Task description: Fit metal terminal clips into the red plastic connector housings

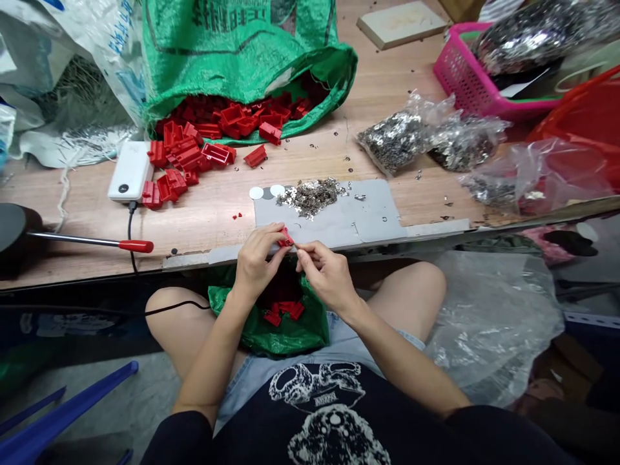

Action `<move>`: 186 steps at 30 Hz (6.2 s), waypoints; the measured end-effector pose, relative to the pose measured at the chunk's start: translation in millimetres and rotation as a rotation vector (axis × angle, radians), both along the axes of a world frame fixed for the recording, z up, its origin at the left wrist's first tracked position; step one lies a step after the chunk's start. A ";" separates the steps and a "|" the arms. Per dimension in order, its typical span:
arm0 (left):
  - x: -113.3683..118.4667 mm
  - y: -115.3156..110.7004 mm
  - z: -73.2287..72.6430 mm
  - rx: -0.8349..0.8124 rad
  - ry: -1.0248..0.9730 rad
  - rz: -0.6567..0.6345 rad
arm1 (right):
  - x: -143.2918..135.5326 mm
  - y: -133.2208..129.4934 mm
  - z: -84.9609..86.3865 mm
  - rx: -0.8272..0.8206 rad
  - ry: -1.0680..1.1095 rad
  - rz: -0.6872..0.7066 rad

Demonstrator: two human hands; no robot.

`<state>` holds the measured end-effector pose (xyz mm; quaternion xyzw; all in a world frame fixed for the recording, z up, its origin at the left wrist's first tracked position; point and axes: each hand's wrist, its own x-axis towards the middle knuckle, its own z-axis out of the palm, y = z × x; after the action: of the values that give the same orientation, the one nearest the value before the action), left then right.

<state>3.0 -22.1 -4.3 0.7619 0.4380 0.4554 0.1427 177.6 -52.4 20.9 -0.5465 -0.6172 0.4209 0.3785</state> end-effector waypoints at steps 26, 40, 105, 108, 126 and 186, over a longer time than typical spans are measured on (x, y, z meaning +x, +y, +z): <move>21.8 -12.5 -22.3 0.195 0.115 0.157 | 0.9 -8.3 -7.6 -0.288 0.448 -0.161; -18.6 3.9 13.4 -0.041 0.268 -0.078 | 11.4 -16.7 -1.9 -0.396 0.471 -0.119; -3.3 10.2 11.5 -0.172 0.228 0.043 | 1.4 33.7 1.9 -0.331 0.306 -0.092; -3.3 10.6 10.8 -0.154 0.214 0.036 | 2.6 36.6 2.1 -0.363 0.300 -0.085; -3.0 12.2 8.8 -0.166 0.225 0.039 | 8.5 50.4 10.8 -0.532 0.510 0.054; 8.4 3.7 -1.5 -0.099 0.204 0.106 | 29.9 31.2 27.9 -0.066 -0.158 0.130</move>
<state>11.4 -18.4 -5.8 0.7720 0.5119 0.3602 0.1105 207.5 -21.2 48.8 -0.5492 -0.6649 0.4202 0.2822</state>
